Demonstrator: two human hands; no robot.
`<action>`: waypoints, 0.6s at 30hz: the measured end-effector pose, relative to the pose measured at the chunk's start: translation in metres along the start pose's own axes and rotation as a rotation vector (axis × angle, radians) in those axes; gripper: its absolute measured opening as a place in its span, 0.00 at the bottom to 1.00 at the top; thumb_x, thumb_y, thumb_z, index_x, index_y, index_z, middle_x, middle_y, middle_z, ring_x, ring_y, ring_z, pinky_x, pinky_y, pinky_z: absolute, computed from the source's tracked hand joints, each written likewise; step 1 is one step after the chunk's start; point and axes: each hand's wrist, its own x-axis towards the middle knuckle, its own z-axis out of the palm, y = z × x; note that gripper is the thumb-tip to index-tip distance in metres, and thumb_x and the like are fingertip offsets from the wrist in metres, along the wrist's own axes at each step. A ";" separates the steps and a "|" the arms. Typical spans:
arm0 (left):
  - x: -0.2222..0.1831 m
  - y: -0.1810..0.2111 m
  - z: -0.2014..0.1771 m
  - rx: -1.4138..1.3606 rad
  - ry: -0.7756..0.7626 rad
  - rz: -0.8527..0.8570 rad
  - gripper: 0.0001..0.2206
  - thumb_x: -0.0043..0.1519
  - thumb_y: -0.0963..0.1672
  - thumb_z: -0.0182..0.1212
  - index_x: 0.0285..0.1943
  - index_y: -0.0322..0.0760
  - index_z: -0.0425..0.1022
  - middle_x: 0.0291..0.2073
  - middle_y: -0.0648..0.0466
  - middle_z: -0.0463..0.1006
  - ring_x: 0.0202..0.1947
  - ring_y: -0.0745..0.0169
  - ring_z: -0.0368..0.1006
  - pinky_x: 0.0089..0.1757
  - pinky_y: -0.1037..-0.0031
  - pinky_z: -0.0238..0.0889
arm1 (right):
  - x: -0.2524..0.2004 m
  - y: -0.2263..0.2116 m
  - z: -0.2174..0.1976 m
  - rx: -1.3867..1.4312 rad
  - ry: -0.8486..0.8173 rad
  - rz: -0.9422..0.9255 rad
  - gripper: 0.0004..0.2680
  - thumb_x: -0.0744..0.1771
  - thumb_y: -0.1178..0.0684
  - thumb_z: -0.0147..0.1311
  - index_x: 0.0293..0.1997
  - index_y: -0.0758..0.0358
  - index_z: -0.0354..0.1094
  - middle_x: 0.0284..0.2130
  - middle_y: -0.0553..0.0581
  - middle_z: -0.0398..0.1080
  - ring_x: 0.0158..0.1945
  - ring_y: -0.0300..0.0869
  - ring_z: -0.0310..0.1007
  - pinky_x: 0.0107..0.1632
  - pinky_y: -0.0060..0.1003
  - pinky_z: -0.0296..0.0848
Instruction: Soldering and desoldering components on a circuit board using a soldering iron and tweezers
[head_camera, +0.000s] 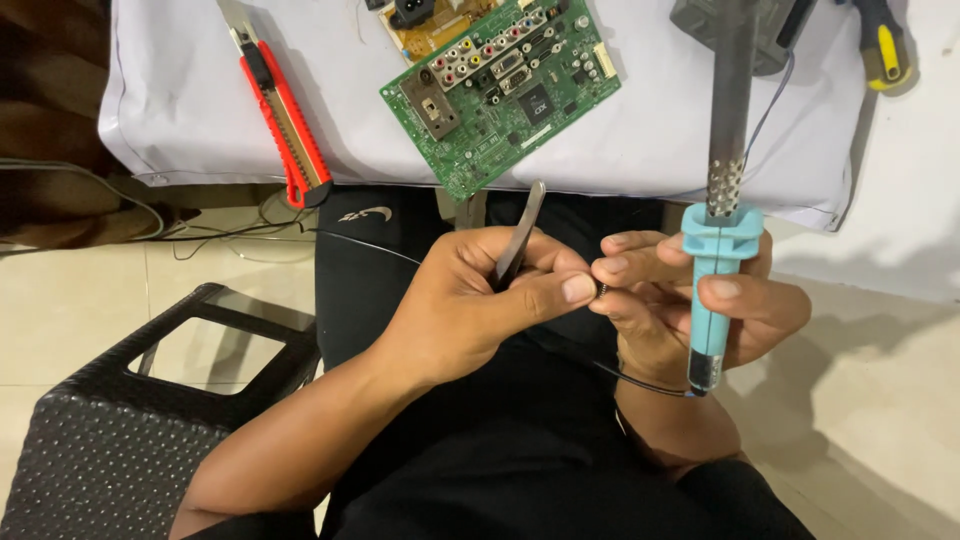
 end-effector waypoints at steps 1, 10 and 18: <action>0.000 0.000 0.000 0.000 0.000 0.003 0.05 0.61 0.44 0.68 0.38 0.38 0.81 0.21 0.68 0.64 0.26 0.79 0.56 0.33 0.83 0.52 | 0.001 -0.001 0.000 0.001 -0.002 -0.003 0.19 0.64 0.63 0.64 0.56 0.59 0.55 0.50 0.64 0.67 0.40 0.48 0.81 0.48 0.41 0.87; -0.006 0.000 -0.002 0.026 -0.002 0.030 0.05 0.61 0.44 0.68 0.38 0.39 0.81 0.20 0.68 0.62 0.25 0.79 0.54 0.32 0.82 0.50 | 0.000 -0.004 0.005 0.023 0.011 -0.006 0.21 0.62 0.64 0.66 0.56 0.59 0.57 0.49 0.63 0.70 0.39 0.49 0.81 0.50 0.45 0.88; -0.011 0.002 -0.007 0.104 0.004 0.213 0.04 0.62 0.43 0.69 0.44 0.41 0.82 0.36 0.59 0.79 0.36 0.76 0.72 0.39 0.86 0.65 | 0.014 -0.005 0.012 -0.054 -0.013 -0.038 0.18 0.63 0.58 0.64 0.54 0.53 0.57 0.35 0.60 0.71 0.33 0.42 0.78 0.40 0.38 0.86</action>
